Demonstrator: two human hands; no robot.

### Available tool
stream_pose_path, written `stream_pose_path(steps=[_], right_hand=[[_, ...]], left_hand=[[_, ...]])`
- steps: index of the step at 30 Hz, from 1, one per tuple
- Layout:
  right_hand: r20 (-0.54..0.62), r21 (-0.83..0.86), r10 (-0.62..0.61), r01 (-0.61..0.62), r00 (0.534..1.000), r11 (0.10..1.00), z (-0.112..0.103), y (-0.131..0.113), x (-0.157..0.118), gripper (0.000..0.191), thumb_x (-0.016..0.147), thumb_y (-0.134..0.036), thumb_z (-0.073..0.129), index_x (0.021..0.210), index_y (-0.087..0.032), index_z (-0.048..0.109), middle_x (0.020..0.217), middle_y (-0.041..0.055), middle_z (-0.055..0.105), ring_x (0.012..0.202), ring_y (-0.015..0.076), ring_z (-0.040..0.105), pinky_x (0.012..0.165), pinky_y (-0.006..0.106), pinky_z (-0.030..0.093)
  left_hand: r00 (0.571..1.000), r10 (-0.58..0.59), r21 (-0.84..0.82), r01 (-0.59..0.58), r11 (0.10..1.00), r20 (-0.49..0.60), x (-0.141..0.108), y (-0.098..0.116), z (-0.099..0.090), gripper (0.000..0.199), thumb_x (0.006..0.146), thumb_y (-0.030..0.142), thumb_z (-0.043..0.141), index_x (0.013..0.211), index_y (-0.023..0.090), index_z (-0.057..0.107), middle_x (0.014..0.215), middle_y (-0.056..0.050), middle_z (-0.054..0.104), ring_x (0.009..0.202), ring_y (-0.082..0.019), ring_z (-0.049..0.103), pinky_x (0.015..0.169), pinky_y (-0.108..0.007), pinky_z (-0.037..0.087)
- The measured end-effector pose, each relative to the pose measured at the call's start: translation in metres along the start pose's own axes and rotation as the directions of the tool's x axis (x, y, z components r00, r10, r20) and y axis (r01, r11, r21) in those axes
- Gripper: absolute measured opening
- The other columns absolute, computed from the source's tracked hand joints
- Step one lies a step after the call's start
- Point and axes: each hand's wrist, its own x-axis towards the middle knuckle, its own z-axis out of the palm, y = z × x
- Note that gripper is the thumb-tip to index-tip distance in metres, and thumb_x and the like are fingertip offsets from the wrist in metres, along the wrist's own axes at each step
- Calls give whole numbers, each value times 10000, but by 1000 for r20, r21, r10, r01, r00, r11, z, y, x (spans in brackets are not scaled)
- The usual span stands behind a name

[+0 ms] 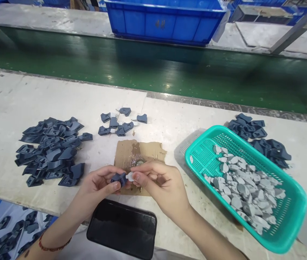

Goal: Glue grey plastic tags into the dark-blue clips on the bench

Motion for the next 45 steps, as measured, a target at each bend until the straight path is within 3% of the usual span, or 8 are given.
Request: stream_pose_path(steps=[16,24,29,31,33,36,39,45], right_hand=[[117,-199,-43,66,992,978,-6,7,0,128,927,-326,746,895,-238,834,818,49,775,725,172,707,622,264,571],[157,-67,17,-7,987,998,-1,12,2,164,922,-375,754,900,-229,823,791,35,731,678,155,712,603,249,595],[163,-199,-119,151,979,968,-2,13,-5,200,1017,-344,624,1025,-229,787,902,61,719,775,167,716,651,259,600],[223,-281,-250,308,942,909,-4,13,-9,290,1019,-376,612,1263,-254,712,1091,97,700,948,209,720,726,293,620],[290,-385,-374,465,881,797,-6,12,-11,579,965,-479,678,1483,-265,536,1298,141,638,1149,282,673,871,385,622],[351,-551,-472,586,809,595,-3,10,-14,845,881,-569,747,1554,-202,392,1393,190,584,1227,327,629,975,471,581],[347,-632,-547,621,762,464,2,7,-13,696,898,-470,731,1445,-135,462,1280,183,645,1144,296,659,916,437,589],[369,-705,-647,655,667,273,2,2,-9,282,864,-267,630,1108,-137,578,931,121,687,809,239,654,661,371,568]], left_hand=[[999,-16,45,17,999,-28,0,1,5,248,782,341,889,968,198,808,816,-36,800,749,-152,740,709,-226,615],[999,-42,39,43,998,-4,2,2,2,278,786,365,892,972,183,793,861,-52,821,770,-142,750,690,-192,590],[993,-79,-66,85,994,87,1,7,5,311,795,371,891,994,167,767,847,-57,810,771,-152,761,678,-192,575],[988,-106,-143,122,982,113,-2,11,11,289,814,364,879,1001,180,755,824,-34,792,749,-140,753,677,-188,573],[981,-151,-219,175,960,122,-8,14,18,271,832,362,866,1003,187,748,819,-25,779,760,-131,745,721,-188,579],[958,-228,-350,277,895,177,-16,17,32,252,858,378,843,972,170,759,840,-30,763,768,-111,715,747,-177,567],[941,-261,-456,334,825,218,-22,15,43,240,859,369,844,973,166,784,856,-22,743,804,-105,703,787,-171,551],[945,-252,-468,322,823,206,-21,3,49,222,864,373,829,942,168,794,834,-36,720,881,-159,696,850,-216,530]])
